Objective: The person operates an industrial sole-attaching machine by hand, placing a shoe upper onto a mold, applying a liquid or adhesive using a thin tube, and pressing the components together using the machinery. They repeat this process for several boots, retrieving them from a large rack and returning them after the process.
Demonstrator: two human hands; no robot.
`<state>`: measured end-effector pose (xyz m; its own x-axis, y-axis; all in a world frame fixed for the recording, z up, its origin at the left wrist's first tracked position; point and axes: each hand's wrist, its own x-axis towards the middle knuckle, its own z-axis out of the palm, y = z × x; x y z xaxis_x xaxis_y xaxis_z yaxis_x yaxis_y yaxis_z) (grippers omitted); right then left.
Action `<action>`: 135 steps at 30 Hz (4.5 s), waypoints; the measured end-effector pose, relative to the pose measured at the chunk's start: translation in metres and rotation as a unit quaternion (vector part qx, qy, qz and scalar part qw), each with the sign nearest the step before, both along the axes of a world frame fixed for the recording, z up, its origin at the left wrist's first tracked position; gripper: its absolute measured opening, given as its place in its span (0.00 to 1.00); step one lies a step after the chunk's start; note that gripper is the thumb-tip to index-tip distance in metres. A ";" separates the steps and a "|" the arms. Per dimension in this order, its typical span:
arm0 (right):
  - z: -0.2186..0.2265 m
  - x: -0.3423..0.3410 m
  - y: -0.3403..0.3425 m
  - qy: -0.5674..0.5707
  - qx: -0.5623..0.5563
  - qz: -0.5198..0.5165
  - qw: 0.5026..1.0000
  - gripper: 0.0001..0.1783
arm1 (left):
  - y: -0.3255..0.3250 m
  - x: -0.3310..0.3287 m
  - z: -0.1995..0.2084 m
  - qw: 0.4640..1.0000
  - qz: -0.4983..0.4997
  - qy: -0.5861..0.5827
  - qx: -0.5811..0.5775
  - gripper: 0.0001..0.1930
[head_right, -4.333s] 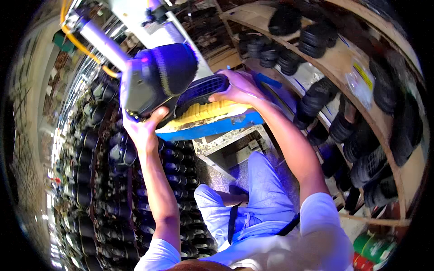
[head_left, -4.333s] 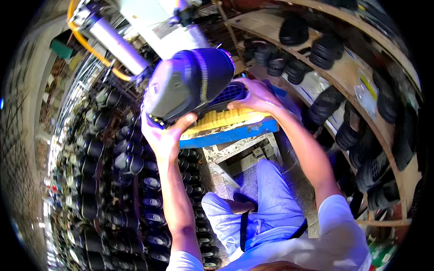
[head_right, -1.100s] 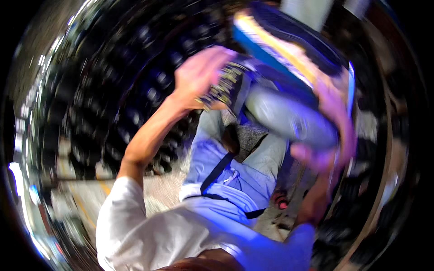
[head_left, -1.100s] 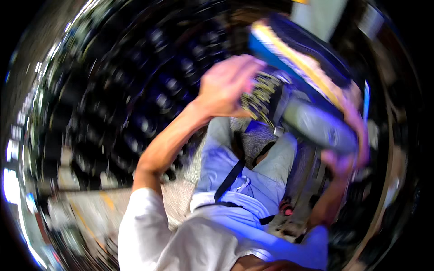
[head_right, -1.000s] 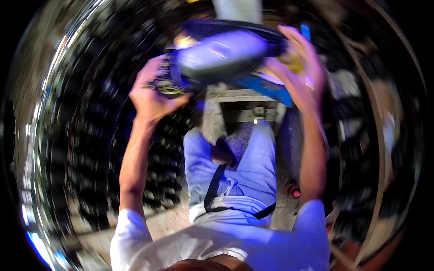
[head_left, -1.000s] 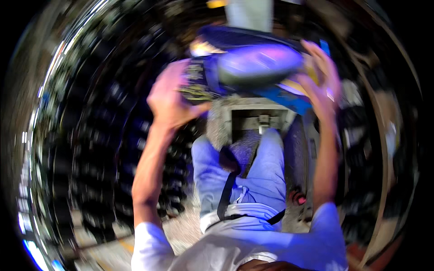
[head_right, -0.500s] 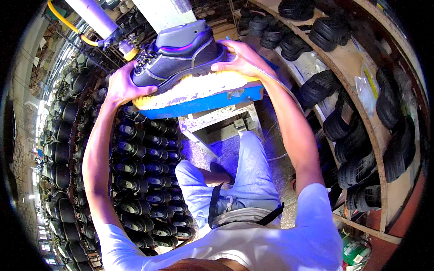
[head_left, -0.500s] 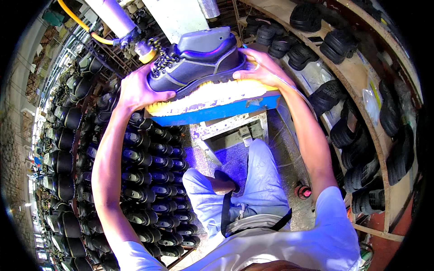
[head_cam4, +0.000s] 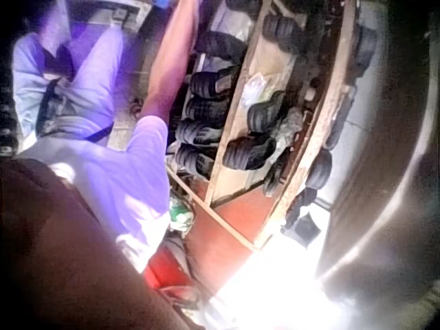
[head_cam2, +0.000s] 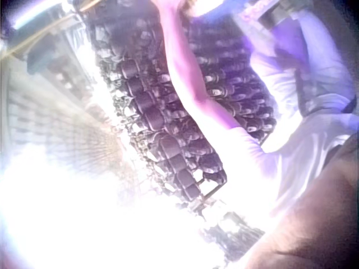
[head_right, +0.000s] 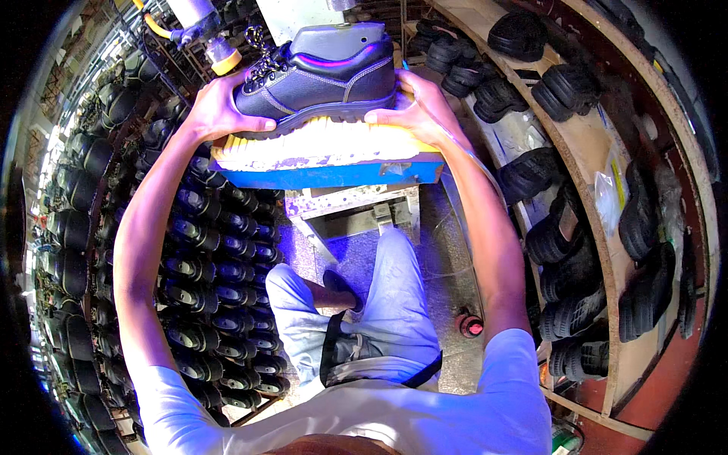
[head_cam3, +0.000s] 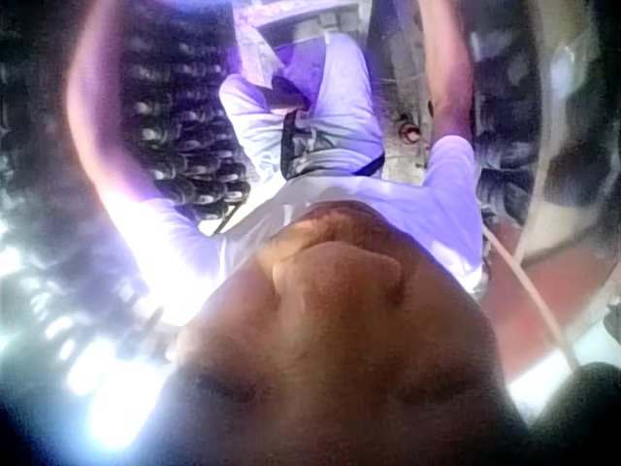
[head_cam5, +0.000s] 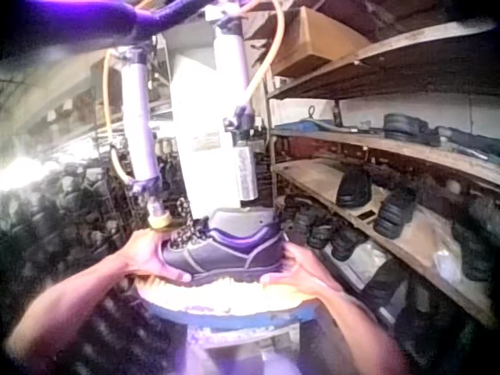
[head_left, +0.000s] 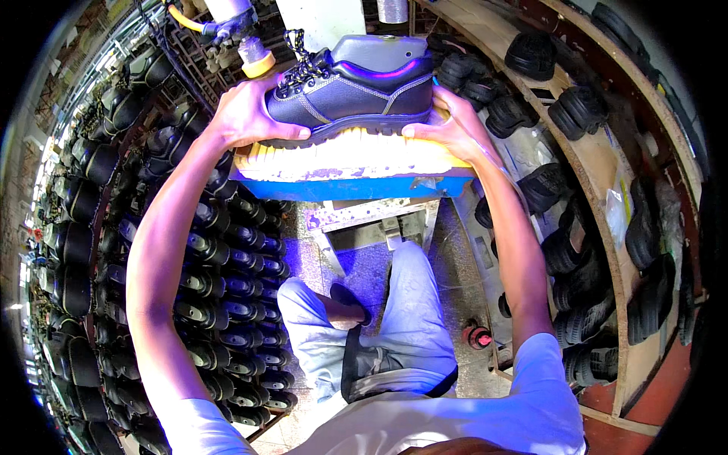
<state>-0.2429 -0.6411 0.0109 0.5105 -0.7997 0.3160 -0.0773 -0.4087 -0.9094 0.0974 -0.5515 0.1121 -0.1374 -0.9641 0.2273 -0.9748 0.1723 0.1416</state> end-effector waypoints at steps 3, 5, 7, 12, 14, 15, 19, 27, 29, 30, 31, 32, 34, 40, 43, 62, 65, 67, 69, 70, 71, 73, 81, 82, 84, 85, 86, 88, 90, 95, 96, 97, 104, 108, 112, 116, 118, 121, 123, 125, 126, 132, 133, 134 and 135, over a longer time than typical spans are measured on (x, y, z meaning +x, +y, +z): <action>0.003 0.000 0.001 0.017 0.001 -0.015 1.000 0.48 | 0.010 0.001 -0.004 1.000 -0.012 0.013 -0.011 0.55; -0.005 -0.003 -0.008 0.000 -0.050 -0.033 0.998 0.47 | 0.014 -0.001 -0.002 1.000 -0.005 0.009 -0.008 0.55; -0.003 -0.006 -0.011 0.010 -0.037 -0.019 0.999 0.47 | 0.014 -0.007 -0.002 1.000 0.004 0.023 -0.011 0.54; 0.003 0.004 -0.009 0.022 0.027 0.012 0.999 0.43 | 0.005 0.003 -0.014 0.999 -0.023 0.031 -0.036 0.57; 0.009 0.007 0.000 0.036 0.014 -0.020 0.999 0.47 | 0.005 0.021 -0.017 0.997 -0.053 0.051 -0.024 0.61; -0.001 0.004 -0.009 0.048 -0.022 -0.044 0.998 0.47 | 0.002 0.031 -0.015 0.984 -0.093 0.146 0.040 0.56; -0.001 -0.007 -0.014 0.057 -0.001 -0.014 0.998 0.49 | 0.024 0.054 -0.021 0.912 -0.055 0.397 0.086 0.43; -0.009 -0.009 -0.033 0.054 0.005 0.011 0.998 0.48 | 0.033 0.071 -0.043 0.893 -0.125 0.419 0.107 0.35; -0.007 -0.003 -0.028 0.036 0.027 0.020 0.999 0.47 | 0.034 0.074 -0.042 0.902 -0.130 0.401 0.090 0.34; -0.003 0.000 -0.026 0.031 0.034 0.025 0.999 0.47 | 0.030 0.078 -0.042 0.909 -0.138 0.385 0.076 0.34; 0.001 -0.001 -0.022 0.030 0.042 0.026 0.998 0.47 | 0.028 0.076 -0.044 0.914 -0.150 0.372 0.064 0.34; 0.002 -0.002 -0.020 0.028 0.050 0.027 0.998 0.47 | 0.026 0.076 -0.044 0.916 -0.147 0.368 0.067 0.34; -0.002 -0.002 -0.021 0.030 0.034 0.019 0.999 0.46 | 0.022 0.076 -0.045 0.918 -0.146 0.362 0.064 0.33; -0.002 0.001 -0.016 0.035 0.031 -0.006 0.999 0.46 | 0.021 0.076 -0.041 0.953 -0.127 0.272 0.037 0.32; -0.005 -0.002 -0.021 0.046 -0.001 -0.011 0.999 0.46 | 0.035 0.063 -0.037 0.986 -0.097 0.131 -0.032 0.33; -0.002 -0.007 -0.019 0.078 -0.078 -0.025 0.994 0.39 | 0.002 0.012 -0.048 0.982 -0.069 -0.024 -0.177 0.54; -0.001 -0.009 -0.017 0.097 -0.062 -0.038 0.993 0.39 | -0.002 0.007 -0.044 0.990 -0.053 -0.031 -0.126 0.54; 0.002 -0.009 -0.014 0.106 -0.059 -0.051 0.991 0.39 | -0.011 0.013 -0.029 0.994 -0.066 -0.007 -0.085 0.53; 0.005 -0.004 -0.009 0.115 -0.067 -0.066 0.989 0.39 | -0.010 0.018 -0.020 0.990 -0.092 0.021 -0.104 0.53; 0.002 0.003 -0.003 0.086 -0.056 -0.036 0.994 0.40 | -0.005 0.021 -0.026 0.988 -0.094 0.024 -0.117 0.53; 0.002 0.007 -0.006 0.075 -0.044 -0.028 0.996 0.40 | 0.000 0.026 -0.029 0.987 -0.096 0.026 -0.130 0.53; -0.002 0.013 -0.014 0.051 -0.013 -0.005 0.999 0.41 | 0.003 0.050 -0.030 0.973 -0.088 0.209 -0.047 0.41; -0.005 0.007 -0.024 0.033 0.000 0.034 0.999 0.43 | 0.087 0.079 -0.084 0.770 0.070 0.536 -0.340 0.12; -0.006 0.003 -0.025 0.041 0.003 0.027 0.999 0.43 | 0.087 0.071 -0.085 0.785 0.091 0.518 -0.326 0.12; -0.005 -0.003 -0.029 0.055 0.006 0.012 0.998 0.43 | 0.085 0.053 -0.085 0.826 0.104 0.460 -0.309 0.13; -0.005 -0.003 -0.029 0.055 0.004 0.010 0.998 0.43 | 0.084 0.048 -0.081 0.884 0.058 0.351 -0.304 0.18; -0.005 -0.003 -0.030 0.056 0.003 0.007 0.998 0.43 | 0.079 0.042 -0.074 0.902 0.059 0.348 -0.250 0.21; -0.003 0.003 -0.029 0.046 0.016 0.020 0.999 0.44 | 0.063 0.055 -0.069 0.926 0.015 0.338 -0.168 0.27; -0.001 0.003 -0.026 0.041 0.023 0.020 0.999 0.44 | 0.055 0.063 -0.060 0.895 -0.046 0.444 -0.014 0.30; -0.002 0.007 -0.027 0.072 -0.009 -0.031 0.997 0.45 | 0.048 0.060 -0.060 0.864 -0.070 0.498 0.010 0.30; 0.001 0.008 -0.021 0.041 0.033 0.010 0.999 0.45 | 0.049 0.067 -0.060 0.871 -0.073 0.485 0.019 0.29; 0.002 0.007 -0.020 0.054 0.015 -0.002 0.998 0.45 | 0.048 0.068 -0.057 0.891 -0.075 0.447 0.011 0.29; 0.009 0.002 -0.012 0.089 -0.032 -0.032 0.995 0.43 | 0.042 0.062 -0.044 0.952 -0.034 0.302 0.028 0.30; -0.001 -0.004 -0.013 0.135 -0.062 -0.079 0.986 0.46 | 0.035 0.059 -0.058 0.923 -0.049 0.382 0.016 0.30; 0.013 0.008 -0.004 0.057 0.005 -0.018 0.998 0.47 | 0.031 0.073 -0.068 0.912 -0.087 0.400 -0.028 0.31; -0.008 -0.009 -0.022 -0.004 -0.006 -0.024 1.000 0.45 | 0.021 0.059 -0.073 0.904 -0.094 0.415 -0.041 0.27; -0.004 -0.009 -0.019 0.004 -0.019 0.010 1.000 0.42 | 0.022 0.057 -0.076 0.904 -0.088 0.415 -0.049 0.27; -0.002 -0.004 -0.018 0.027 -0.034 -0.004 0.999 0.39 | 0.024 0.062 -0.076 0.898 -0.082 0.428 -0.053 0.28; 0.001 -0.004 -0.017 0.022 -0.045 0.007 0.999 0.37 | 0.024 0.065 -0.075 0.898 -0.085 0.430 -0.042 0.29; 0.002 -0.006 -0.014 0.025 -0.038 0.014 0.999 0.37 | 0.021 0.067 -0.072 0.903 -0.087 0.420 -0.030 0.30; 0.000 -0.007 -0.013 0.031 -0.060 0.005 0.998 0.36 | 0.020 0.064 -0.074 0.902 -0.092 0.421 -0.030 0.31; -0.005 -0.007 -0.018 0.058 -0.095 -0.015 0.994 0.40 | 0.017 0.067 -0.066 0.902 -0.099 0.419 -0.008 0.32; -0.002 -0.007 -0.016 0.062 -0.097 -0.013 0.993 0.41 | 0.016 0.069 -0.068 0.899 -0.098 0.427 -0.002 0.32; -0.001 -0.007 -0.014 0.063 -0.095 -0.022 0.993 0.41 | 0.014 0.071 -0.068 0.901 -0.095 0.423 0.001 0.33; -0.002 -0.009 -0.013 0.068 -0.092 -0.023 0.993 0.40 | 0.012 0.073 -0.069 0.905 -0.085 0.417 0.007 0.33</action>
